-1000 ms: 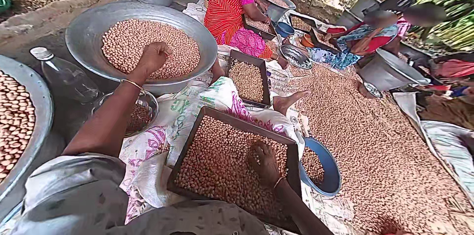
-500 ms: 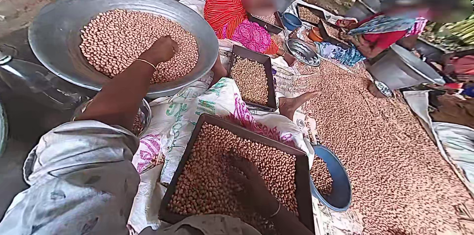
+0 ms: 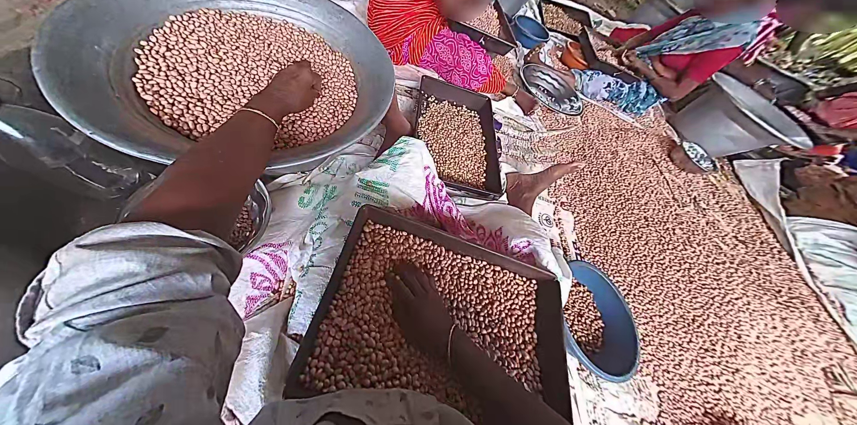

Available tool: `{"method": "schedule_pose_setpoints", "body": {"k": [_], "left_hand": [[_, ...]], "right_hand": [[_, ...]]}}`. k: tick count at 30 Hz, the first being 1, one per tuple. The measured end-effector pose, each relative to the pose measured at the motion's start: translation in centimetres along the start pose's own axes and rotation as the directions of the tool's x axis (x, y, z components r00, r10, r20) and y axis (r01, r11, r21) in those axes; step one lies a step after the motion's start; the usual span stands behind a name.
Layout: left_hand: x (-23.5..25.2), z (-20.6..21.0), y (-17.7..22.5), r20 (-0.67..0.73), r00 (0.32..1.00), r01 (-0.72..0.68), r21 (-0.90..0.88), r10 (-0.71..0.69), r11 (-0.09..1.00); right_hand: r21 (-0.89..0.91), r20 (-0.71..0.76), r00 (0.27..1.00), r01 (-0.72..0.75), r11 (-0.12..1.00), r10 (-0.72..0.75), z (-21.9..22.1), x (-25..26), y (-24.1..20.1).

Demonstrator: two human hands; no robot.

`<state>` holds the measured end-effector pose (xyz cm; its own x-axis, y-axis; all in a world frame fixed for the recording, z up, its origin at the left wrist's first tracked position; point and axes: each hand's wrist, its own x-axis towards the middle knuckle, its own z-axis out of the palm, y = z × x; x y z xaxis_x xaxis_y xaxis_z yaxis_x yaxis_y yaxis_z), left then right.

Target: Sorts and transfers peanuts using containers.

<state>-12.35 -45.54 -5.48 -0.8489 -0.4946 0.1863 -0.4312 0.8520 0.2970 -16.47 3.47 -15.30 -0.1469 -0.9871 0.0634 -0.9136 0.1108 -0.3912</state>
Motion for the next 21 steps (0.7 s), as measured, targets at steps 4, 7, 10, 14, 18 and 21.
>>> {"method": "schedule_pose_setpoints", "body": {"k": [4,7,10,14,18,21], "left_hand": [[-0.5,-3.4,3.0,0.286,0.941,0.164,0.078,-0.180,0.983],[0.2,-0.2,0.0,0.004,1.000,0.010,0.025,-0.010,1.000],[-0.9,-3.4,2.8,0.078,0.978,0.203,-0.110,-0.195,0.973],[-1.5,-4.2,5.3,-0.012,0.960,0.263,-0.294,-0.279,0.919],[-0.9,-4.6,12.8,0.208,0.978,0.026,-0.254,0.028,0.967],[1.7,-5.7,17.0,0.019,0.993,-0.102,-0.294,0.113,0.950]], "right_hand": [[-0.239,-0.150,0.981,0.085,0.967,-0.124,-1.0,-5.3,3.7],[-0.373,-0.249,0.968,-0.066,0.925,-0.031,-2.6,-6.5,7.4],[-0.287,-0.325,0.941,-0.195,0.938,0.096,-3.0,-3.6,7.3],[-0.049,0.030,0.978,-0.207,0.977,0.208,-2.2,0.6,1.6],[0.095,0.123,0.991,0.034,0.995,-0.045,-0.5,-0.7,-1.2],[0.060,0.145,0.986,0.072,0.996,-0.080,-1.4,-3.2,-0.1]]}}
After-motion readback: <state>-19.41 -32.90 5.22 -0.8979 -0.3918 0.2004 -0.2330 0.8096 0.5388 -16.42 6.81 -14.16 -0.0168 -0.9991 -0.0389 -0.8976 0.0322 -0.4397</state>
